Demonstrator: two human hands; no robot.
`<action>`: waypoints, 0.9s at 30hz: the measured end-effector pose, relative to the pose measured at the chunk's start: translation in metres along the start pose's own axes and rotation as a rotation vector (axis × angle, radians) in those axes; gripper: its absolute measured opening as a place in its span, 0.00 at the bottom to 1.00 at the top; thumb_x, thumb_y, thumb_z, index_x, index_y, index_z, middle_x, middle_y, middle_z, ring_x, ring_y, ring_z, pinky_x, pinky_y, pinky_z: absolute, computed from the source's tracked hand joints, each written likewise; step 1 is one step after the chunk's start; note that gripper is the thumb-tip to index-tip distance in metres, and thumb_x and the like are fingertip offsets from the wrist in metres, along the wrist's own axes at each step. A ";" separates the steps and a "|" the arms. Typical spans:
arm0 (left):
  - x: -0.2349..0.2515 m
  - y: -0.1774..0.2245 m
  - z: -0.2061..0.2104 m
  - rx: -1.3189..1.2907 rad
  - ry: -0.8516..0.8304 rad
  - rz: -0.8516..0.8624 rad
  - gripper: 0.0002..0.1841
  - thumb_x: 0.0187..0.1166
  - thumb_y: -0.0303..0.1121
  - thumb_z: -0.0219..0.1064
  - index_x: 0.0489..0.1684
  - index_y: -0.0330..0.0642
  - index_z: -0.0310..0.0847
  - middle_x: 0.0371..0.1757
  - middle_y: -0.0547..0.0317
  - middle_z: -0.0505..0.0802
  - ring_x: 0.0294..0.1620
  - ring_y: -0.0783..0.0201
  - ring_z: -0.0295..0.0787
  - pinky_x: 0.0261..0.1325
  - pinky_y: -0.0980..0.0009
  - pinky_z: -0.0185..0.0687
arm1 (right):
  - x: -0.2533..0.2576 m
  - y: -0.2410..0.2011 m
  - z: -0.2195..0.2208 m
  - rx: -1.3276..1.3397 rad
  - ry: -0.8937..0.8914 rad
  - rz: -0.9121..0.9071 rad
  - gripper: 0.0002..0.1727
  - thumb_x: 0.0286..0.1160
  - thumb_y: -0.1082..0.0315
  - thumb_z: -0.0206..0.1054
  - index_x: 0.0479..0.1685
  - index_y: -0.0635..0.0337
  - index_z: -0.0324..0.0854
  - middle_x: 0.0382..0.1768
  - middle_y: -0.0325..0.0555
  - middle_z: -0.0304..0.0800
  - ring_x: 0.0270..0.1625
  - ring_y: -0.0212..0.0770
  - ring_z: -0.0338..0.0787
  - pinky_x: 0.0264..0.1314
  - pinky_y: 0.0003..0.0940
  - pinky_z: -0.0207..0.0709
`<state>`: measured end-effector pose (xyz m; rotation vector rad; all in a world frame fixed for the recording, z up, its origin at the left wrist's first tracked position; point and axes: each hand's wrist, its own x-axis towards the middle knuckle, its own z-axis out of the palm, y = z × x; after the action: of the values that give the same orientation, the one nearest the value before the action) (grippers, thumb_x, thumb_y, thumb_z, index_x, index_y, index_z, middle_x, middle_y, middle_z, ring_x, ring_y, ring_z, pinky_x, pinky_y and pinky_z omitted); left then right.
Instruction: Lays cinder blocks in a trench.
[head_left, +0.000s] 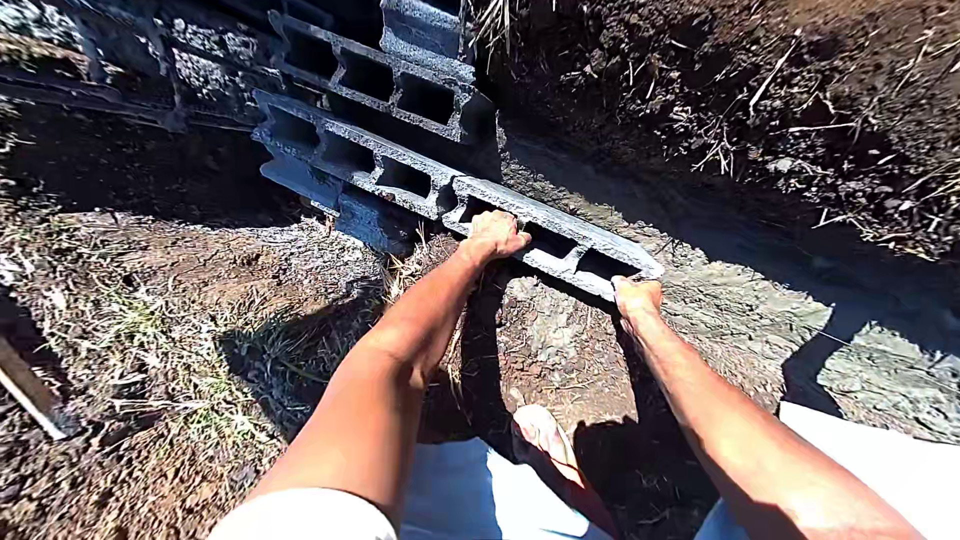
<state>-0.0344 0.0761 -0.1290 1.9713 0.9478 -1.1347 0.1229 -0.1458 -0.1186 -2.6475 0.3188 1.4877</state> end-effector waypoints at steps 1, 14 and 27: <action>0.000 0.000 -0.001 0.000 0.000 0.006 0.31 0.84 0.58 0.56 0.41 0.32 0.88 0.54 0.33 0.92 0.62 0.34 0.88 0.58 0.31 0.77 | -0.001 0.000 0.000 -0.004 0.004 -0.005 0.34 0.81 0.57 0.69 0.76 0.76 0.68 0.75 0.71 0.75 0.80 0.60 0.75 0.81 0.53 0.68; 0.007 0.000 0.005 0.030 0.036 -0.032 0.34 0.83 0.60 0.56 0.38 0.31 0.87 0.52 0.30 0.91 0.62 0.31 0.87 0.58 0.28 0.75 | 0.001 -0.001 -0.002 0.043 -0.010 0.039 0.33 0.79 0.54 0.71 0.71 0.74 0.74 0.70 0.71 0.80 0.76 0.64 0.80 0.76 0.60 0.73; 0.012 0.006 -0.001 0.036 -0.001 -0.076 0.34 0.84 0.59 0.57 0.40 0.28 0.87 0.55 0.26 0.90 0.64 0.27 0.85 0.60 0.26 0.74 | 0.020 -0.007 0.005 0.051 0.001 0.087 0.30 0.73 0.54 0.74 0.64 0.73 0.79 0.65 0.70 0.83 0.73 0.65 0.82 0.71 0.64 0.75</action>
<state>-0.0250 0.0767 -0.1382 1.9774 1.0159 -1.2022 0.1302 -0.1413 -0.1387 -2.6261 0.4709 1.4813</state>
